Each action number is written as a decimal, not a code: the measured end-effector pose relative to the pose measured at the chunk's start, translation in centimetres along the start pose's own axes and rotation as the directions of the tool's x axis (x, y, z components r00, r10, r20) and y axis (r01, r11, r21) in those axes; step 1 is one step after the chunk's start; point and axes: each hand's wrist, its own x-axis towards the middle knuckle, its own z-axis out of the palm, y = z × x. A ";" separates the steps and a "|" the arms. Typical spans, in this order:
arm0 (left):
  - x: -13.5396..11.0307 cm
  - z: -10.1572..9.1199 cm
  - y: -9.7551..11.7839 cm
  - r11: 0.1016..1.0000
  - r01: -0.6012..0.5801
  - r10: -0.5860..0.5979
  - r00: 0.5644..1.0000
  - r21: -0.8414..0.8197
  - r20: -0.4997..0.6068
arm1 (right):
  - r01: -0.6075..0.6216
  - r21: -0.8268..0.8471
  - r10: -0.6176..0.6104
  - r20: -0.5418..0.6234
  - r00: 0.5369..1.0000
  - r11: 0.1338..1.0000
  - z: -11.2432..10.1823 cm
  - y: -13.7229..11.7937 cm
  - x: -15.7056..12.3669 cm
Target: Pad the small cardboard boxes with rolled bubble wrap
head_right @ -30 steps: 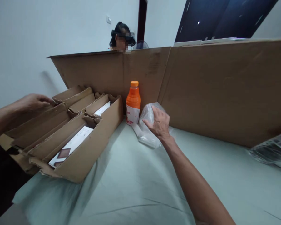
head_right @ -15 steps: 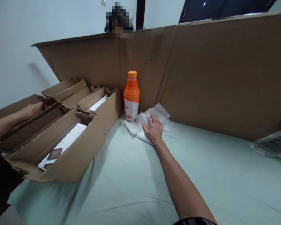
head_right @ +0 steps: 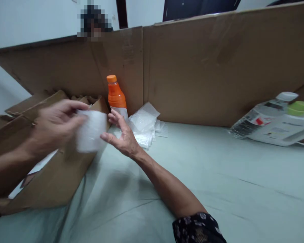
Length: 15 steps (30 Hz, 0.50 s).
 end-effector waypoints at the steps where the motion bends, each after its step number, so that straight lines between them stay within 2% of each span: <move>1: -0.1 1.5 1.1 0.996 -0.009 0.013 0.999 -0.094 0.040 | -0.005 0.057 0.003 0.031 1.000 0.998 0.1 -1.1 -0.3; 3: 0.4 3.2 2.1 0.971 -0.013 0.038 0.994 -0.239 0.102 | 0.011 0.006 -0.011 -0.013 1.000 1.000 -0.6 -1.8 -0.4; 5: 1.8 2.6 1.3 0.974 -0.008 0.018 0.999 -0.225 0.044 | 0.031 -0.245 -0.077 -0.177 0.981 0.969 -2.5 -0.7 0.2; 7: 3.6 -0.4 -1.2 0.996 0.054 -0.060 0.993 -0.065 -0.097 | -0.035 -0.558 -0.161 -0.299 0.941 0.829 -4.7 2.0 1.2; 9: 5.5 -4.6 -4.8 0.963 0.196 -0.140 0.951 0.187 -0.275 | -0.144 -0.756 -0.140 -0.298 0.944 0.639 -6.3 5.7 1.7; 10: 6.3 -6.8 -6.8 0.888 0.318 -0.209 0.923 0.331 -0.324 | -0.179 -0.803 -0.067 -0.263 0.963 0.568 -6.7 7.6 1.7; 11: 7.0 -8.8 -8.7 0.760 0.471 -0.334 0.875 0.449 -0.351 | -0.192 -0.832 0.023 -0.212 0.977 0.521 -6.8 9.5 1.4; 13: 7.8 -11.9 -12.1 0.654 0.573 -0.491 0.818 0.494 -0.300 | -0.178 -0.866 0.153 -0.119 0.981 0.468 -6.3 12.5 0.3; 15: 8.0 -13.6 -14.9 0.577 0.642 -0.626 0.745 0.505 -0.232 | -0.151 -0.888 0.169 -0.085 0.982 0.434 -5.5 14.5 -1.0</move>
